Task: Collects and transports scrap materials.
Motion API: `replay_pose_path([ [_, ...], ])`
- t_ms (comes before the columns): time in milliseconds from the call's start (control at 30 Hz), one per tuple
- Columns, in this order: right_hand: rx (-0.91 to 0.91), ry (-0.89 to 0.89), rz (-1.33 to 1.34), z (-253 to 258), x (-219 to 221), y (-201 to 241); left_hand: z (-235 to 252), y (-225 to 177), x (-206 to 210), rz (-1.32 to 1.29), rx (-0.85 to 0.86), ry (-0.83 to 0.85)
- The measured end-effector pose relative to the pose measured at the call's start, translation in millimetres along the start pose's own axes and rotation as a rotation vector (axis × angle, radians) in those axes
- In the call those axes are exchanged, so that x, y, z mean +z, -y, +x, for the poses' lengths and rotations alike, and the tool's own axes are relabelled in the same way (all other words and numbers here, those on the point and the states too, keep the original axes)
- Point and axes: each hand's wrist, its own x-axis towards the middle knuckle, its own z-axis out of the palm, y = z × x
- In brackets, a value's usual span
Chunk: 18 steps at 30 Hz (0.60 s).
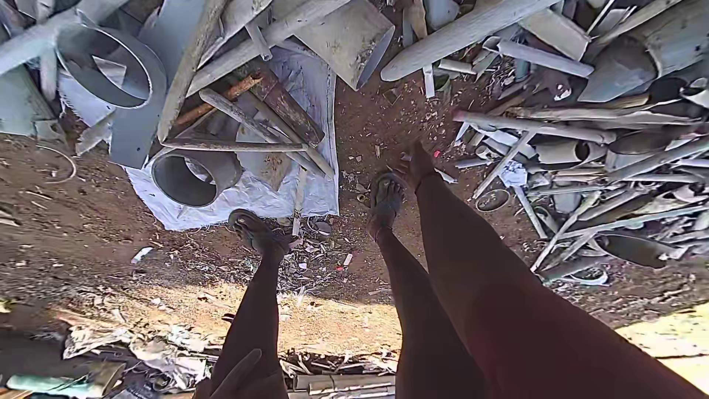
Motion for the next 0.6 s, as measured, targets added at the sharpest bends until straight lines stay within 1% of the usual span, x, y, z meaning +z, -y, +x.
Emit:
replay_pose_path([
  [67, -0.105, -0.120, -0.014, 0.8, 8.7, -10.5, -42.0, -35.1, 16.8, 0.006, -0.209, -0.145],
  [100, -0.177, -0.166, -0.076, -10.0, 8.5, -16.9, -52.6, -42.5, 19.7, 0.025, -0.254, -0.152],
  [133, -0.248, -0.202, -0.165, -32.1, 9.9, -20.1, -58.7, -45.6, 19.5, 0.027, -0.266, -0.134],
  [167, -0.296, -0.196, -0.254, -64.8, 12.7, -21.3, -60.1, -41.2, 13.9, -0.026, -0.255, -0.111],
  [267, -0.383, -0.036, -0.505, -186.1, 36.5, -22.2, -61.3, -18.2, -18.6, -0.154, -0.184, -0.004],
  [300, -0.429, 0.020, -0.607, -217.1, 41.2, -25.0, -55.7, -4.1, -33.7, -0.193, -0.136, 0.052],
  [367, -0.618, 0.120, -0.791, -260.6, 44.7, -33.2, -43.2, 19.1, -55.5, -0.246, -0.060, 0.186],
  [467, -0.992, 0.331, -0.951, -308.4, 66.8, -29.1, -43.6, 32.0, -71.3, -0.252, -0.032, 0.293],
  [533, -1.238, 0.465, -0.979, -324.5, 100.1, -12.2, -46.1, 38.0, -80.0, -0.276, -0.015, 0.324],
  [600, -1.402, 0.570, -1.027, -331.0, 141.9, 11.8, -50.0, 41.7, -86.8, -0.286, -0.002, 0.334],
])
